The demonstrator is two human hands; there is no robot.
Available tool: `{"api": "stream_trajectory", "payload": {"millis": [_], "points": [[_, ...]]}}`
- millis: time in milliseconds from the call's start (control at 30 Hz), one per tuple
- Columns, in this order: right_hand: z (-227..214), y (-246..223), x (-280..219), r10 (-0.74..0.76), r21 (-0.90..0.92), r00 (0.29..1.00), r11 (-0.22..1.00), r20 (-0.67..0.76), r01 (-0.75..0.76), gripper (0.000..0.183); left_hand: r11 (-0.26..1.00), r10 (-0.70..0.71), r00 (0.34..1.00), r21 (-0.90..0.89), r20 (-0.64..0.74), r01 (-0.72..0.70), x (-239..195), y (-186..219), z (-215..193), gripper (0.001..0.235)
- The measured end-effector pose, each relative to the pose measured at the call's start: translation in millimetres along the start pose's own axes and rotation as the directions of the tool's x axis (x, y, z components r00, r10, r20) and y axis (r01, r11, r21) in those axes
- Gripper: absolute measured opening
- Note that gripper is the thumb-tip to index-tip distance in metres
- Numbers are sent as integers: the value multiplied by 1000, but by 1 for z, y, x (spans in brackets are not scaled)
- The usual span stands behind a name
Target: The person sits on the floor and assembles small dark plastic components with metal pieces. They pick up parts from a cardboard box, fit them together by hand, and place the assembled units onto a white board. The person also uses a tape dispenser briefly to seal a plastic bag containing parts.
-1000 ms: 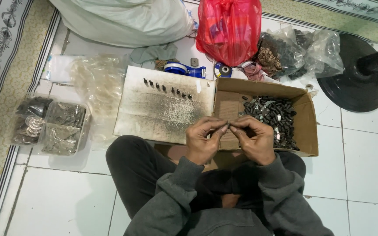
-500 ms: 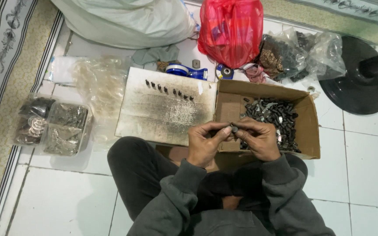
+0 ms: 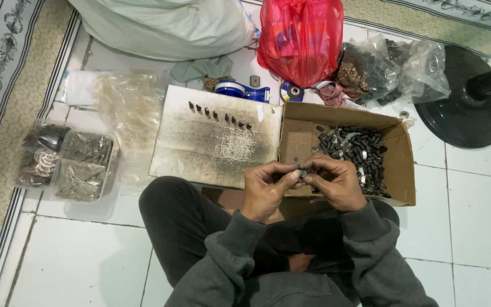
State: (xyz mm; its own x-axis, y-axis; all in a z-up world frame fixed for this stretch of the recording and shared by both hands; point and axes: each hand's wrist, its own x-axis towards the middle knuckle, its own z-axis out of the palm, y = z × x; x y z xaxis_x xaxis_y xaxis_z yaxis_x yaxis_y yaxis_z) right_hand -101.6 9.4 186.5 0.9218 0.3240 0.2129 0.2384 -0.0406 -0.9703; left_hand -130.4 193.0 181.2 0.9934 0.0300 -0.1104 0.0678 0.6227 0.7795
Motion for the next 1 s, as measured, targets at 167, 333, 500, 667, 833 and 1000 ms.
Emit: {"api": "stream_trajectory", "payload": {"millis": [167, 333, 500, 667, 833, 1000], "points": [[6, -13, 3, 8, -42, 1000, 999, 26, -7, 22, 1000, -1, 1000, 27, 20, 1, -2, 3, -1, 22], [13, -20, 6, -11, -77, 999, 997, 48, 15, 19, 1000, -3, 1000, 31, 26, 2, -2, -2, -8, 21], [21, -3, 0, -3, -88, 976, 996, -217, -16, 20, 993, 111, 993, 40, -40, -109, 0, 2, -7, 24], [34, -10, 2, -88, -129, 970, 990, -228, 60, 12, 964, 246, 968, 119, -56, -238, -1, 1, -11, 18], [36, -20, 5, -130, -202, 970, 975, -207, 87, 9, 932, 306, 952, 204, -4, -299, -2, 1, -14, 15], [29, -22, 10, -125, -280, 987, 955, -97, 93, 9, 930, 305, 952, 211, 11, -300, -5, -1, -19, 14]]}}
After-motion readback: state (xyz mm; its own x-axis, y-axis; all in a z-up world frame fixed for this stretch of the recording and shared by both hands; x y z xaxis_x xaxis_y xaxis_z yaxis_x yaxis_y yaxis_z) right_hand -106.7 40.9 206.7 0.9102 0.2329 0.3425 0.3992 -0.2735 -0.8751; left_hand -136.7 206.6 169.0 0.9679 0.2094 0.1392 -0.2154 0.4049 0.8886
